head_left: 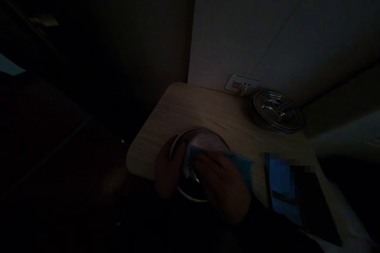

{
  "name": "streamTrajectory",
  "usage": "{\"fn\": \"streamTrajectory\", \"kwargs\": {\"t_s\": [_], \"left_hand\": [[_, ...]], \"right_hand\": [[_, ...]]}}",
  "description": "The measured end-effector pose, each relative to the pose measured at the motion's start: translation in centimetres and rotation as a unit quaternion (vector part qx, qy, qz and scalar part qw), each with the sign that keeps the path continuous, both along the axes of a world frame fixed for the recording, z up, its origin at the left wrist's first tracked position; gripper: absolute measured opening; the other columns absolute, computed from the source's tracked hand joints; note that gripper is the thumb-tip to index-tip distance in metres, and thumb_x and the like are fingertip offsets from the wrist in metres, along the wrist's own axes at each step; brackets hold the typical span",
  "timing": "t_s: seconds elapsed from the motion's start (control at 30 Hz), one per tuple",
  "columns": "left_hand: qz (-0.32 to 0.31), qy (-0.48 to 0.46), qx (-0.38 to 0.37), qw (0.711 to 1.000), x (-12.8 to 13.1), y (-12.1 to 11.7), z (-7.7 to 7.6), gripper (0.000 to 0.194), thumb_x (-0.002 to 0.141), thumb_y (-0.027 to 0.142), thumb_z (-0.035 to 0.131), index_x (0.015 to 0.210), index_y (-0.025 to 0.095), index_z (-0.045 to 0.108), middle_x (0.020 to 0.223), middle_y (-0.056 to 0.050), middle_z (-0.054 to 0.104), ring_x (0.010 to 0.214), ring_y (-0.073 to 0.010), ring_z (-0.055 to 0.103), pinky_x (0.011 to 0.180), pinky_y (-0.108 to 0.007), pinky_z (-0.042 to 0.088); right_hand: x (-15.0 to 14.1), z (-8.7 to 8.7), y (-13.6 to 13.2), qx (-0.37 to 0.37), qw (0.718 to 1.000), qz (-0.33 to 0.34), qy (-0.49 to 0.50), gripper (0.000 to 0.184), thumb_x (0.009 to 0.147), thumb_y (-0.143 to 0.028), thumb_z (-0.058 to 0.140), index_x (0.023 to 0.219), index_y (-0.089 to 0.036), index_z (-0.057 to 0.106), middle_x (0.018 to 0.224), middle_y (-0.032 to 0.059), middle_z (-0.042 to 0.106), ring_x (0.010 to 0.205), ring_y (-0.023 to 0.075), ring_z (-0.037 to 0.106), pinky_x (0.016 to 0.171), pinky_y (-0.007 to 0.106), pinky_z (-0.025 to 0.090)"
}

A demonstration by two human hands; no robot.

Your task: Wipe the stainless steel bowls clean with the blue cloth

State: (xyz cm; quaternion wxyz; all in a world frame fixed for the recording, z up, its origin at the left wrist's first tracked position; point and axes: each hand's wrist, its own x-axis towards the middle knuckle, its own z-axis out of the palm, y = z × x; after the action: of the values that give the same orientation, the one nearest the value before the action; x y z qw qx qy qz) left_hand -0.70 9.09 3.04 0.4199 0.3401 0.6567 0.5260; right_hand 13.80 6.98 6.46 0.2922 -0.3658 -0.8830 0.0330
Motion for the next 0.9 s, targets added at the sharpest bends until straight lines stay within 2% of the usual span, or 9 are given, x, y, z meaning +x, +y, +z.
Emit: {"fn": "streamTrajectory", "kwargs": {"t_s": [0.1,0.23,0.43,0.6,0.77,0.9], "left_hand": [[-0.003,0.014,-0.002,1.0,-0.1,0.1,0.0,0.042,0.075,0.042,0.054,0.105,0.013,0.061,0.103,-0.009,0.066,0.095,-0.0209,0.06,0.087,-0.033,0.044],[-0.002,-0.015,0.015,1.0,0.0,0.1,-0.1,0.045,0.074,0.044,0.055,0.107,0.014,0.059,0.105,-0.008,0.066,0.097,-0.0204,0.059,0.086,-0.031,0.045],[0.013,0.018,-0.002,1.0,0.0,0.0,0.0,0.043,0.074,0.042,0.054,0.105,0.013,0.06,0.104,-0.009,0.066,0.095,-0.0217,0.06,0.086,-0.033,0.045],[0.009,-0.008,0.018,1.0,0.1,-0.1,-0.1,0.043,0.075,0.044,0.054,0.106,0.016,0.06,0.106,-0.008,0.066,0.098,-0.0209,0.059,0.086,-0.032,0.044],[0.019,0.004,0.008,1.0,0.2,-0.2,0.0,0.043,0.075,0.042,0.054,0.106,0.013,0.06,0.105,-0.01,0.066,0.095,-0.0212,0.06,0.085,-0.033,0.045],[0.03,-0.01,0.003,0.999,0.3,-0.2,-0.1,0.046,0.074,0.043,0.054,0.107,0.012,0.059,0.106,-0.01,0.065,0.097,-0.0215,0.059,0.085,-0.032,0.045]], "right_hand": [[-0.2,0.0,-0.3,0.0,1.0,-0.005,0.0,0.028,0.09,-0.018,0.039,0.102,-0.015,0.064,0.106,0.0052,0.067,0.093,0.0204,0.058,0.079,0.034,0.052],[0.5,0.0,-1.4,0.008,1.0,-0.003,-0.015,0.027,0.091,-0.017,0.039,0.101,-0.016,0.064,0.102,0.0033,0.069,0.091,0.0184,0.059,0.074,0.03,0.053],[-0.2,0.0,0.4,0.0,1.0,0.016,0.004,0.027,0.09,-0.018,0.039,0.103,-0.014,0.063,0.107,0.0055,0.066,0.095,0.0208,0.057,0.081,0.035,0.051],[0.8,-0.1,-0.9,0.011,1.0,0.011,-0.01,0.027,0.091,-0.017,0.038,0.101,-0.016,0.063,0.101,0.0036,0.069,0.09,0.0181,0.059,0.074,0.03,0.052],[0.0,0.3,0.2,-0.007,1.0,0.019,0.006,0.026,0.09,-0.017,0.04,0.101,-0.012,0.063,0.104,0.006,0.067,0.092,0.0204,0.057,0.078,0.034,0.051],[0.4,0.1,-0.6,0.007,1.0,0.008,-0.003,0.026,0.09,-0.016,0.04,0.1,-0.013,0.064,0.102,0.004,0.068,0.09,0.0189,0.058,0.075,0.031,0.052]]}}
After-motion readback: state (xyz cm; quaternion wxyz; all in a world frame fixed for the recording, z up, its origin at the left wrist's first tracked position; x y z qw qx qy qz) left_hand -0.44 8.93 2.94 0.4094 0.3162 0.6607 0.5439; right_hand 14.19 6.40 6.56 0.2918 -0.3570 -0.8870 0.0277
